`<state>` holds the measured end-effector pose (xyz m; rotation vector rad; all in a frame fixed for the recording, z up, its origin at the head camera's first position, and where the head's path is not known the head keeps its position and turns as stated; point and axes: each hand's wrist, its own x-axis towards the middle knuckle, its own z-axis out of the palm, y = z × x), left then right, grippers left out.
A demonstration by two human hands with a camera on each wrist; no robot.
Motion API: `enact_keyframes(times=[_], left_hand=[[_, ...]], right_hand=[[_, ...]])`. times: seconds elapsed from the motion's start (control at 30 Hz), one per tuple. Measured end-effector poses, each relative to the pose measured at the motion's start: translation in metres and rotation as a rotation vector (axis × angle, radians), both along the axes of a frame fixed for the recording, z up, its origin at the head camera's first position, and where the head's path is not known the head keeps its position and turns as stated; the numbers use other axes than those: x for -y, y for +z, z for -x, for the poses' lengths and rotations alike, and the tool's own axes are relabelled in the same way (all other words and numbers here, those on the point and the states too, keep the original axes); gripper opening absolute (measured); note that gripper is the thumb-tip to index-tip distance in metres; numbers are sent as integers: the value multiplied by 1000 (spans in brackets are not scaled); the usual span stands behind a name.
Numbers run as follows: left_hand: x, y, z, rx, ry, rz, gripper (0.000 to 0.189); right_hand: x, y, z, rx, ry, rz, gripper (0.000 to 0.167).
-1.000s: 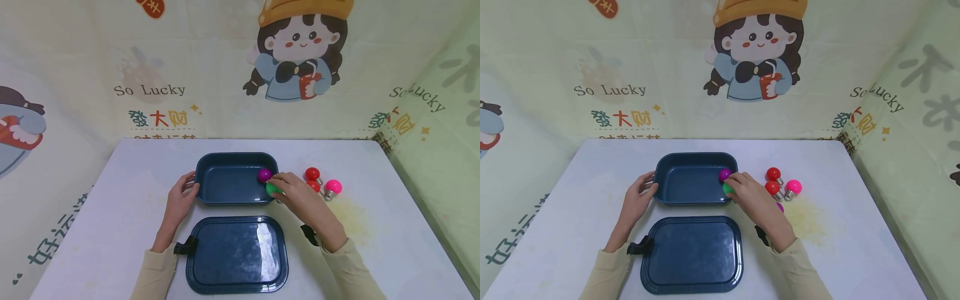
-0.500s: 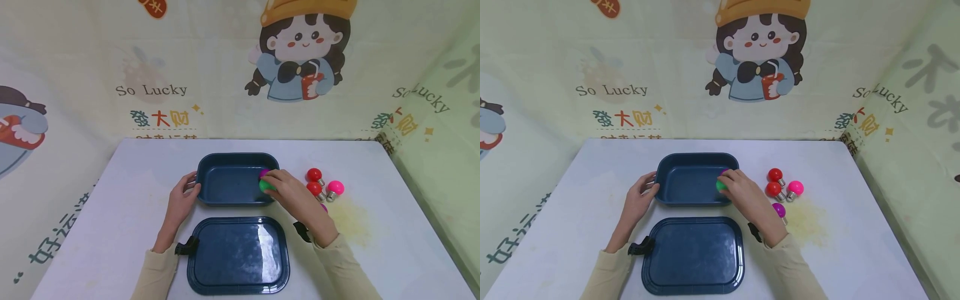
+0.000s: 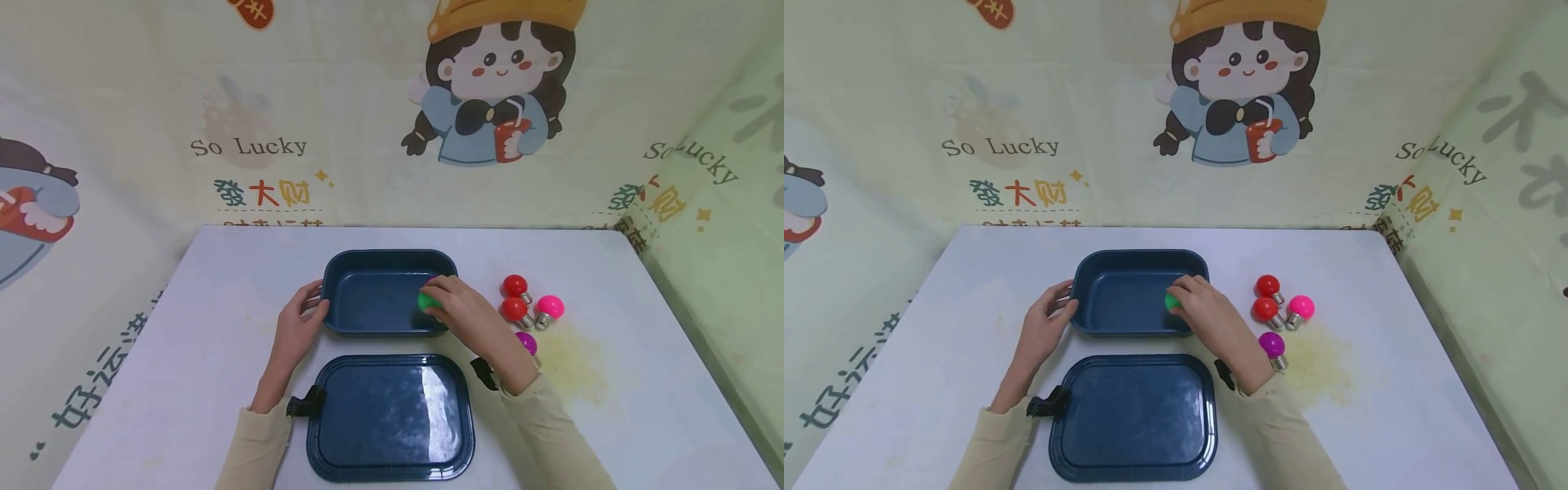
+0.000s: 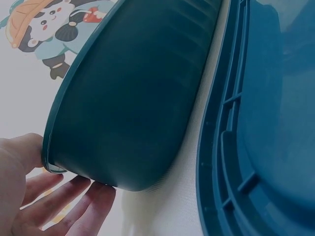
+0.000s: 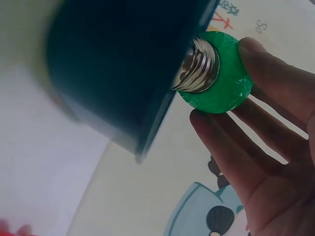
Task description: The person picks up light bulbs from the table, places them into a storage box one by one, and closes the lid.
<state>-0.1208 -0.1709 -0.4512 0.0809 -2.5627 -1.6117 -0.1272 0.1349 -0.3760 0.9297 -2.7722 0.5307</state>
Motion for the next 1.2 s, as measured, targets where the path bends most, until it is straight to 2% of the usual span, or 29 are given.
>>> enact_keyframes(times=[0.27,0.63,1.2], left_hand=[[1,0,0,-1,-2,-11,45],[2,2,0,-9,-1,-13,45],[2,3,-2,-29,-19,-24,45]], right_hand=[[5,-12,6,17,-11,-35,42],[9,-20,12,58,-4,-60,41],[16,-29,20,121,-37,-117,44]])
